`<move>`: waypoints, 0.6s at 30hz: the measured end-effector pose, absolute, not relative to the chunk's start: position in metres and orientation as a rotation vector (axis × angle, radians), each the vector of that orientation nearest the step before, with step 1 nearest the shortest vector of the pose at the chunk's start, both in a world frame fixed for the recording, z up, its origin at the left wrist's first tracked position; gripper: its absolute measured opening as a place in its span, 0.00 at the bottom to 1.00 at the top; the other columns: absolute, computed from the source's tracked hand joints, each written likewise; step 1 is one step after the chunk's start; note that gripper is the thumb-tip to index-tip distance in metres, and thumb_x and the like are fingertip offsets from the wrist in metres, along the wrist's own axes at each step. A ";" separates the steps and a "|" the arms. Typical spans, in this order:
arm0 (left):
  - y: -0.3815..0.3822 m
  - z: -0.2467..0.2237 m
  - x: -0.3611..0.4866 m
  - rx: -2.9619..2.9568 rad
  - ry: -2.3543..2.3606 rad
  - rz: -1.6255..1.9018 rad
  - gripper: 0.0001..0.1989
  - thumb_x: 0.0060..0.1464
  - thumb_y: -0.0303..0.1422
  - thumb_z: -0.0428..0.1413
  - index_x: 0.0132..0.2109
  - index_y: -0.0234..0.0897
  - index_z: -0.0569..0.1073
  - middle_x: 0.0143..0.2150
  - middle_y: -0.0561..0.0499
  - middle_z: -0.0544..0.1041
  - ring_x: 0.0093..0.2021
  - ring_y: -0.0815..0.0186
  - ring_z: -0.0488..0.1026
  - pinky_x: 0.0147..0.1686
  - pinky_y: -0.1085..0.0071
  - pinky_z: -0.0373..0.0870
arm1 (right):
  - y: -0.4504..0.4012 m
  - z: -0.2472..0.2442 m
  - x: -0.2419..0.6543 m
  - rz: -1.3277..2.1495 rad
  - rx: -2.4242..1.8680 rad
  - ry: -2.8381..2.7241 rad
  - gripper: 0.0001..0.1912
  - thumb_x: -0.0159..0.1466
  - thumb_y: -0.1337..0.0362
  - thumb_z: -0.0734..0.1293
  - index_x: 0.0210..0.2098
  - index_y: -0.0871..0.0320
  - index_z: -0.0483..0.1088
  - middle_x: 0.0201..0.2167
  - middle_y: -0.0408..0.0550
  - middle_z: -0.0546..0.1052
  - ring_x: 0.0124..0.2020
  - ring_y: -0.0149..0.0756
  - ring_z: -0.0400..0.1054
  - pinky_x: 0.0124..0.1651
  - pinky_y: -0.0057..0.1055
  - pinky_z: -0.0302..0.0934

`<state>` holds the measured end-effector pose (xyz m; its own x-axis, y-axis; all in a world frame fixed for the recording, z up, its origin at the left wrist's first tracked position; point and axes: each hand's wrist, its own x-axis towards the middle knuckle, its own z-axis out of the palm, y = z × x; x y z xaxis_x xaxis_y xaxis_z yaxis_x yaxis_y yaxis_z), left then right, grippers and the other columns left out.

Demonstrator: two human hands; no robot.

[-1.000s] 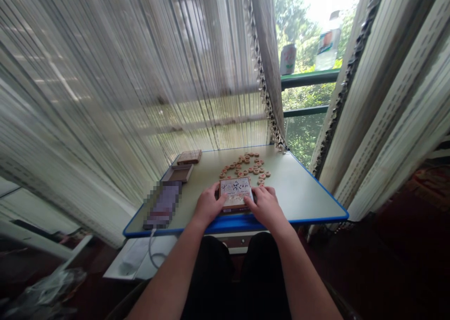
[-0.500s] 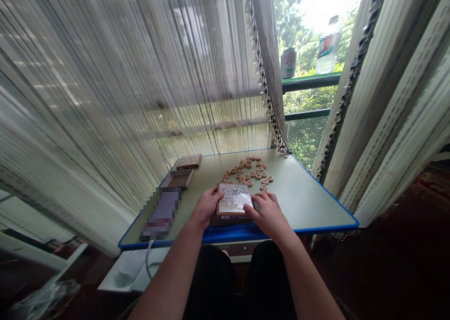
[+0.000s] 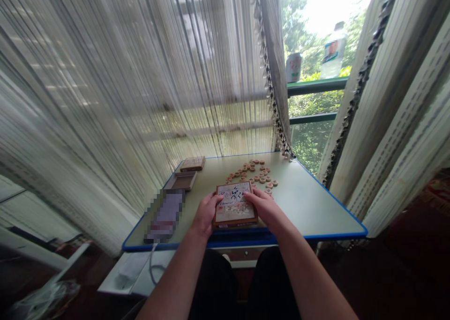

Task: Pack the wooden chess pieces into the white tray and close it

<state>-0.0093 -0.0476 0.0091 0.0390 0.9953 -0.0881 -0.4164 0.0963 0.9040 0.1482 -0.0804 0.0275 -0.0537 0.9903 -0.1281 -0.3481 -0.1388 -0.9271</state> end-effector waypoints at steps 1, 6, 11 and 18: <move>-0.049 0.010 -0.010 0.810 0.916 1.321 0.11 0.44 0.24 0.54 0.38 0.31 0.72 0.28 0.48 0.78 0.32 0.62 0.76 0.34 0.68 0.74 | -0.079 0.026 0.142 1.498 -0.994 -0.847 0.13 0.54 0.64 0.66 0.40 0.58 0.69 0.34 0.50 0.78 0.37 0.41 0.72 0.38 0.34 0.68; -0.054 0.008 -0.012 0.819 0.918 1.331 0.10 0.47 0.29 0.56 0.39 0.30 0.71 0.31 0.45 0.78 0.35 0.60 0.76 0.36 0.66 0.73 | -0.080 0.010 0.125 1.427 -0.920 -0.729 0.12 0.54 0.63 0.66 0.39 0.58 0.69 0.33 0.48 0.78 0.37 0.41 0.73 0.38 0.34 0.69; -0.053 0.005 -0.015 0.778 0.890 1.308 0.14 0.49 0.32 0.57 0.43 0.30 0.70 0.32 0.43 0.78 0.36 0.59 0.76 0.37 0.65 0.73 | -0.089 0.016 0.127 1.485 -0.933 -0.721 0.10 0.55 0.63 0.66 0.37 0.58 0.70 0.32 0.49 0.78 0.37 0.41 0.73 0.36 0.33 0.69; -0.038 0.017 -0.009 0.659 1.011 1.286 0.10 0.51 0.30 0.56 0.40 0.28 0.72 0.29 0.43 0.78 0.33 0.59 0.77 0.35 0.64 0.75 | -0.086 0.026 0.141 1.635 -0.999 -0.881 0.14 0.53 0.62 0.68 0.39 0.59 0.70 0.37 0.51 0.77 0.34 0.39 0.72 0.28 0.30 0.69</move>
